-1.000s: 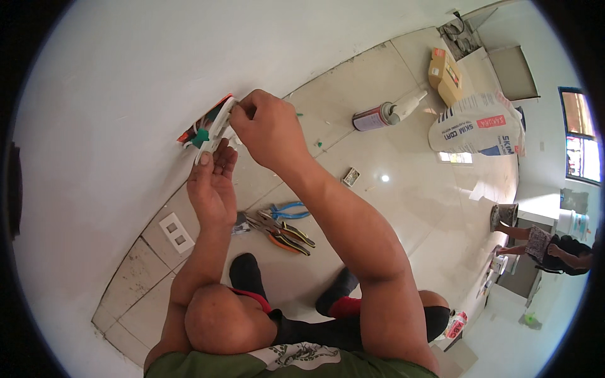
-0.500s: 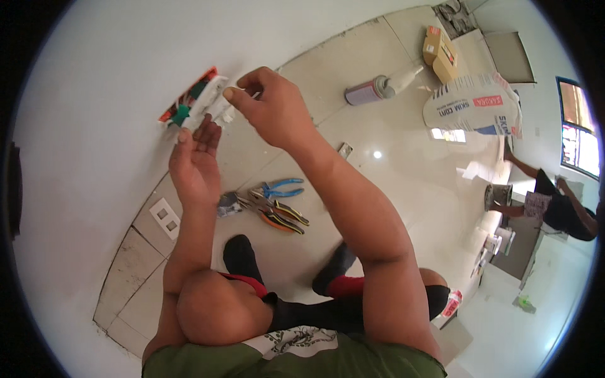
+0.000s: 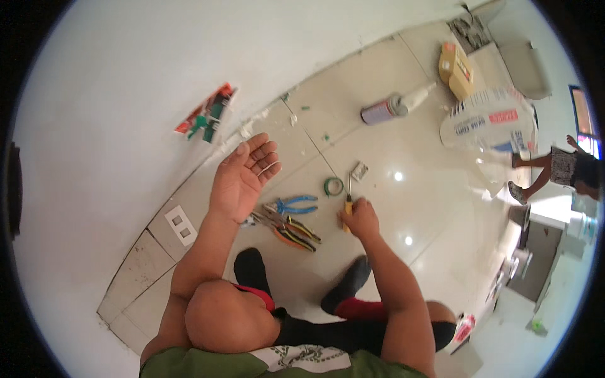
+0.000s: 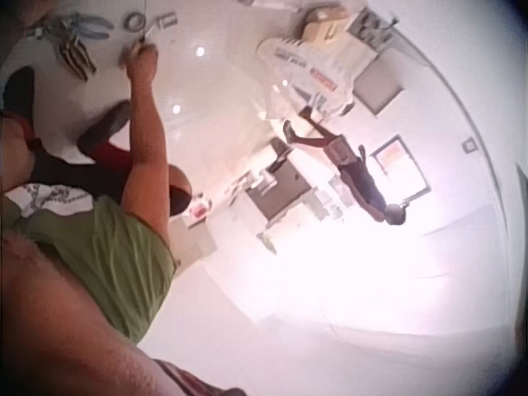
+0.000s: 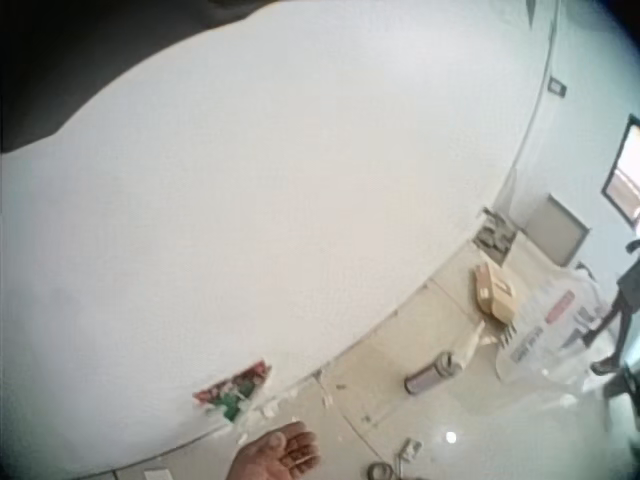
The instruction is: The person strips electrical wires, applies heat-shrink tubing using a butane blowtorch, and installs a wall outlet faceplate.
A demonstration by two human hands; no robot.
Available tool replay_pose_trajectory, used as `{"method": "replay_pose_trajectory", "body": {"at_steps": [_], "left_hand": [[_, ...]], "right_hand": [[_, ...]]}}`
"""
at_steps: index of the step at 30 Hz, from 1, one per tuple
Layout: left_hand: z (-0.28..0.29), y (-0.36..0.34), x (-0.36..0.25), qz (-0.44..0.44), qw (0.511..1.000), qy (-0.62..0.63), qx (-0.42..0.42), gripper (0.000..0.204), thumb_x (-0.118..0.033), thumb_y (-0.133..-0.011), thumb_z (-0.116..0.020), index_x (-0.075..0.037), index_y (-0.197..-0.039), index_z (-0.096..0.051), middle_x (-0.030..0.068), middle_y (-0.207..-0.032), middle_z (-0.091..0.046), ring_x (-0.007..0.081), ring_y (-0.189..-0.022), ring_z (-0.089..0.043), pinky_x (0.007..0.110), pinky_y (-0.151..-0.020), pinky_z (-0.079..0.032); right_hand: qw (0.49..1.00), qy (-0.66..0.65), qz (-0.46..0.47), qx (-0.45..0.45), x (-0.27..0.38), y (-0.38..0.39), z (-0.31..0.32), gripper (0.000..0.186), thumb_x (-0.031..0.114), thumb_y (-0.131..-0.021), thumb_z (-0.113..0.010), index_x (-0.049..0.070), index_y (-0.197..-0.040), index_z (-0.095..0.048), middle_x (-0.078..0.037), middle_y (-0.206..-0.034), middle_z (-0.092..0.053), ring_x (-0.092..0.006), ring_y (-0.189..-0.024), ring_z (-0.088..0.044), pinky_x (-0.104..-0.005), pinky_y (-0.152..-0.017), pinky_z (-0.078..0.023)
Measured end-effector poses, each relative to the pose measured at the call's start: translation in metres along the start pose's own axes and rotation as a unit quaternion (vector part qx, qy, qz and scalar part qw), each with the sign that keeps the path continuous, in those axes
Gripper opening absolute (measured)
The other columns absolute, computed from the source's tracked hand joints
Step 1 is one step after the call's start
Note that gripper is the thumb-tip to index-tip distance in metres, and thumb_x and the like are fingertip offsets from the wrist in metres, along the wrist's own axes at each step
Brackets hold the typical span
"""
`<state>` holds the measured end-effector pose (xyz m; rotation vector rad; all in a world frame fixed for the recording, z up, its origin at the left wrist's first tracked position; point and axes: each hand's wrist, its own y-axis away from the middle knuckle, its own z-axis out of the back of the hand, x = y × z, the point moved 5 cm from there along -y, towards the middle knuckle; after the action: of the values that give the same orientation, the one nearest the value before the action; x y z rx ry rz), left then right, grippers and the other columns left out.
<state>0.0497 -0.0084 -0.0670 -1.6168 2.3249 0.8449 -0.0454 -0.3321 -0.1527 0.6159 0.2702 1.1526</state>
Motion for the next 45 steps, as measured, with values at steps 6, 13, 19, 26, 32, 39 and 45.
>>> {"method": "replay_pose_trajectory", "body": {"at_steps": [6,13,19,26,32,39,45], "left_hand": [[-0.021,-0.003,-0.032,-0.116,0.986,0.041,-0.112,0.049,-0.043,-0.103,-0.054,-0.002,-0.13,-0.059,0.0074,-0.113,-0.066,0.017,-0.103,-0.061,0.037,-0.097,-0.05],[-0.038,-0.013,-0.041,-0.176,0.964,0.001,-0.2,0.056,-0.049,-0.101,-0.055,0.002,-0.126,-0.06,0.0094,-0.114,-0.066,0.0174,-0.103,-0.061,0.035,-0.094,-0.052],[-0.039,-0.016,-0.039,-0.191,0.963,-0.004,-0.189,0.055,-0.048,-0.1,-0.058,0.002,-0.121,-0.062,0.0105,-0.107,-0.068,0.0188,-0.094,-0.065,0.035,-0.087,-0.055],[-0.037,-0.014,-0.044,-0.193,0.967,0.014,-0.163,0.052,-0.044,-0.101,-0.057,0.005,-0.121,-0.06,0.0133,-0.108,-0.067,0.0203,-0.094,-0.066,0.036,-0.086,-0.056],[-0.037,-0.015,-0.042,-0.182,0.97,0.006,-0.164,0.053,-0.046,-0.101,-0.056,0.003,-0.123,-0.061,0.0122,-0.11,-0.068,0.0197,-0.096,-0.066,0.034,-0.087,-0.056],[-0.037,-0.014,-0.044,-0.18,0.972,0.039,-0.146,0.038,-0.029,-0.1,-0.062,0.004,-0.12,-0.062,0.0125,-0.106,-0.068,0.0204,-0.093,-0.067,0.036,-0.085,-0.057],[-0.035,-0.016,-0.039,-0.185,0.972,-0.007,-0.147,0.027,-0.011,-0.096,-0.065,0.003,-0.12,-0.064,0.0086,-0.103,-0.067,0.018,-0.09,-0.065,0.032,-0.082,-0.056]], "right_hand": [[0.935,-0.325,0.063,-0.127,0.045,0.002,0.034,0.039,0.03,-0.092,-0.067,-0.001,-0.114,-0.06,-0.013,-0.089,-0.065,-0.0254,-0.073,-0.066,-0.0367,-0.063,-0.053],[0.82,-0.524,0.209,0.099,0.2,0.063,0.098,0.041,0.029,-0.104,-0.055,-0.003,-0.129,-0.057,-0.002,-0.077,-0.057,-0.0057,-0.054,-0.049,-0.0213,-0.046,-0.038],[0.801,-0.54,0.235,0.108,0.221,0.066,0.096,0.04,0.028,-0.104,-0.055,-0.003,-0.13,-0.058,0.0,-0.076,-0.055,-0.0033,-0.053,-0.043,-0.0202,-0.048,-0.035],[0.786,-0.564,0.216,0.134,0.224,0.063,0.095,0.037,0.027,-0.103,-0.059,0.0,-0.127,-0.06,0.002,-0.074,-0.053,-0.0033,-0.06,-0.044,-0.021,-0.053,-0.037],[0.779,-0.576,0.184,0.166,0.225,0.063,0.099,0.035,0.027,-0.103,-0.058,0.0,-0.127,-0.061,0.002,-0.072,-0.053,-0.0026,-0.055,-0.041,-0.02,-0.049,-0.033],[0.894,-0.351,0.263,-0.093,0.231,0.075,0.123,0.033,0.023,-0.097,-0.065,0.0,-0.122,-0.063,-0.005,-0.081,-0.066,-0.0128,-0.062,-0.056,-0.0268,-0.06,-0.048],[0.879,-0.423,0.21,-0.063,0.225,0.07,0.114,0.027,0.022,-0.096,-0.067,-0.001,-0.11,-0.065,-0.005,-0.086,-0.067,-0.0118,-0.073,-0.059,-0.0264,-0.067,-0.048]]}}
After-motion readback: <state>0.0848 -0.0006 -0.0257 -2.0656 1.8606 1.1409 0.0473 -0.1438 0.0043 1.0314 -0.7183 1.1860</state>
